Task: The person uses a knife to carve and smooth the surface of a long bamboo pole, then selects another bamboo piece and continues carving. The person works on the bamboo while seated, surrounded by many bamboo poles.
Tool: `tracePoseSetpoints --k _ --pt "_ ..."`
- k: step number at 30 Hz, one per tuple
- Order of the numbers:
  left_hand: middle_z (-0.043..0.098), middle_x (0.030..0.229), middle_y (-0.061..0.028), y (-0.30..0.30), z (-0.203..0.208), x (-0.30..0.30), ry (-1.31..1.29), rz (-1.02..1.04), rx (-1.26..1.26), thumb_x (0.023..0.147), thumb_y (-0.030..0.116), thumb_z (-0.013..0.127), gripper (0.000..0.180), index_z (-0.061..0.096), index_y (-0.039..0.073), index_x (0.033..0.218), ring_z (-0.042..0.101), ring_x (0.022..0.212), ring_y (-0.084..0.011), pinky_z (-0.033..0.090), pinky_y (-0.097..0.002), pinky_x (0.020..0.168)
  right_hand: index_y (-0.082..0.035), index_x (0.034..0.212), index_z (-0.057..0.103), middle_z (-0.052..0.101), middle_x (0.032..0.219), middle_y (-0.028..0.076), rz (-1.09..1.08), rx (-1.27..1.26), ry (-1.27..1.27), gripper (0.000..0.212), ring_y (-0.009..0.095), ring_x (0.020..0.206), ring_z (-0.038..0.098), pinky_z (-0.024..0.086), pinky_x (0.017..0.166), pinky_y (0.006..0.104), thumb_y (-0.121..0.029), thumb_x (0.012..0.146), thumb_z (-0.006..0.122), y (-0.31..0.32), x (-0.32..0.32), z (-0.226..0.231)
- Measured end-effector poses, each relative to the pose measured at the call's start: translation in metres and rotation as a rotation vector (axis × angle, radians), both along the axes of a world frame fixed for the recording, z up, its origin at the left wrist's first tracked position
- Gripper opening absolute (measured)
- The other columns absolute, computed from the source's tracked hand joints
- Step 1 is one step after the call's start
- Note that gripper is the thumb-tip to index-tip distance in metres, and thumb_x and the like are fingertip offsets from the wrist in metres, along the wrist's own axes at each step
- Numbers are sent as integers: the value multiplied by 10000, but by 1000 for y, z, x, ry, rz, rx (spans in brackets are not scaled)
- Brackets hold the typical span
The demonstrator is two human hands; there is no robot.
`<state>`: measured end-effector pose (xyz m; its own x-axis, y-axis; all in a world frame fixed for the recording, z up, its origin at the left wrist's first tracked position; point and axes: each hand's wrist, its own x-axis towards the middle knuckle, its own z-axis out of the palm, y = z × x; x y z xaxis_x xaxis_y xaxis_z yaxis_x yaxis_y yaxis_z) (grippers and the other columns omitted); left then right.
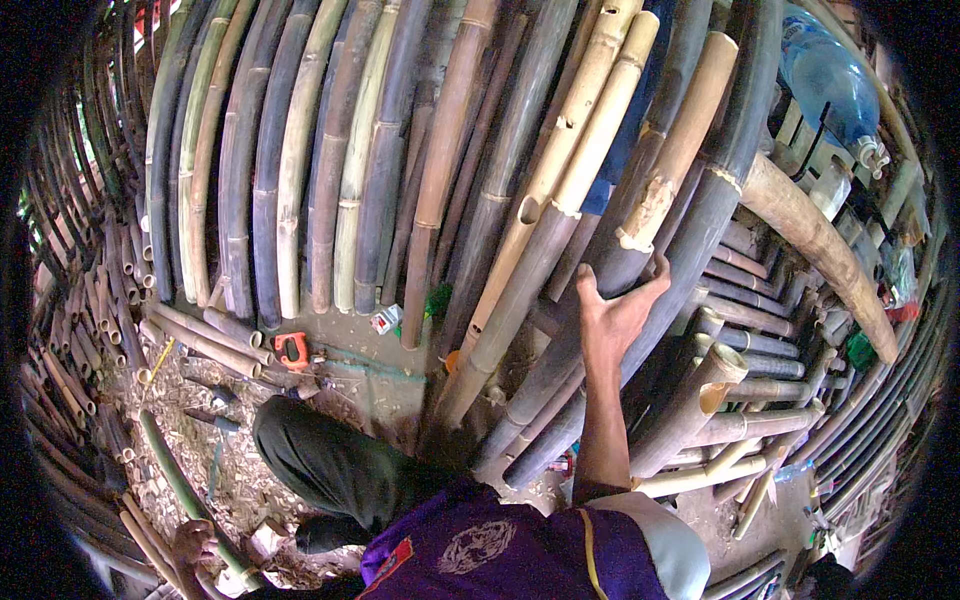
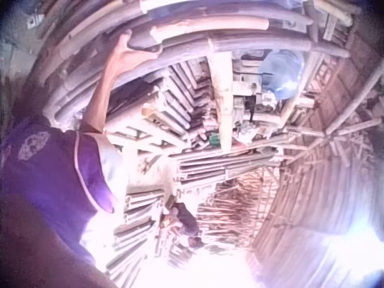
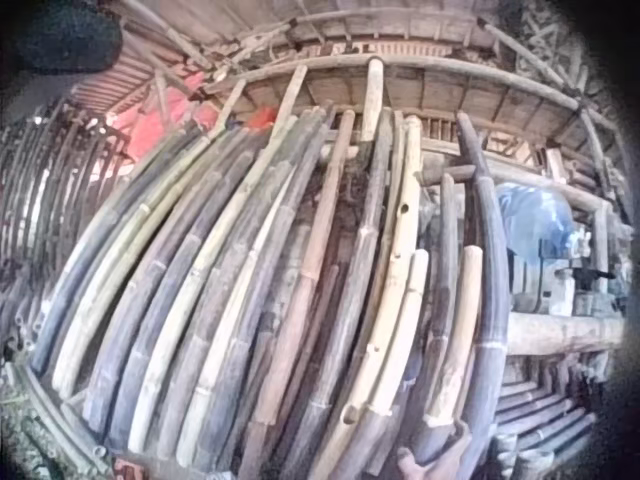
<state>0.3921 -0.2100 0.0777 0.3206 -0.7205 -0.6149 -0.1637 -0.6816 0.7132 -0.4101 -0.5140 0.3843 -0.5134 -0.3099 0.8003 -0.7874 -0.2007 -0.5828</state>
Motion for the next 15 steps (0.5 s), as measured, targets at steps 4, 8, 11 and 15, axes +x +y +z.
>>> tracePoseSetpoints --k 4,8,11,15 --pt "738 1155 -105 9 9 9 0 18 -3 1016 251 667 400 616 107 1385 732 990 -250 648 -400 704 62 1499 366 471 1394 296 -157 -113 233 938 446 1313 469 348 1152 524 -199 756 878 2 26 22" --pt "736 1201 -117 5 13 6 42 15 -3 1026 231 659 435 604 88 1433 728 1053 -246 657 -391 731 38 1504 383 459 1419 277 -259 -193 421 940 443 1338 419 298 1169 543 -194 740 879 6 47 60" --pt "741 1197 -133 8 20 1 -52 -54 -60 1014 231 686 466 584 96 1448 729 1056 -252 661 -408 717 33 1493 392 437 1448 274 -216 -125 344 938 439 1370 396 286 1180 550 -187 725 883 -3 48 60" --pt "690 1320 -148 1 34 -10 45 56 53 955 173 738 530 577 87 1453 697 1144 -274 646 -391 773 -12 1514 384 415 1478 279 -253 37 314 1004 450 1376 393 287 1180 553 -178 678 915 -15 41 35"
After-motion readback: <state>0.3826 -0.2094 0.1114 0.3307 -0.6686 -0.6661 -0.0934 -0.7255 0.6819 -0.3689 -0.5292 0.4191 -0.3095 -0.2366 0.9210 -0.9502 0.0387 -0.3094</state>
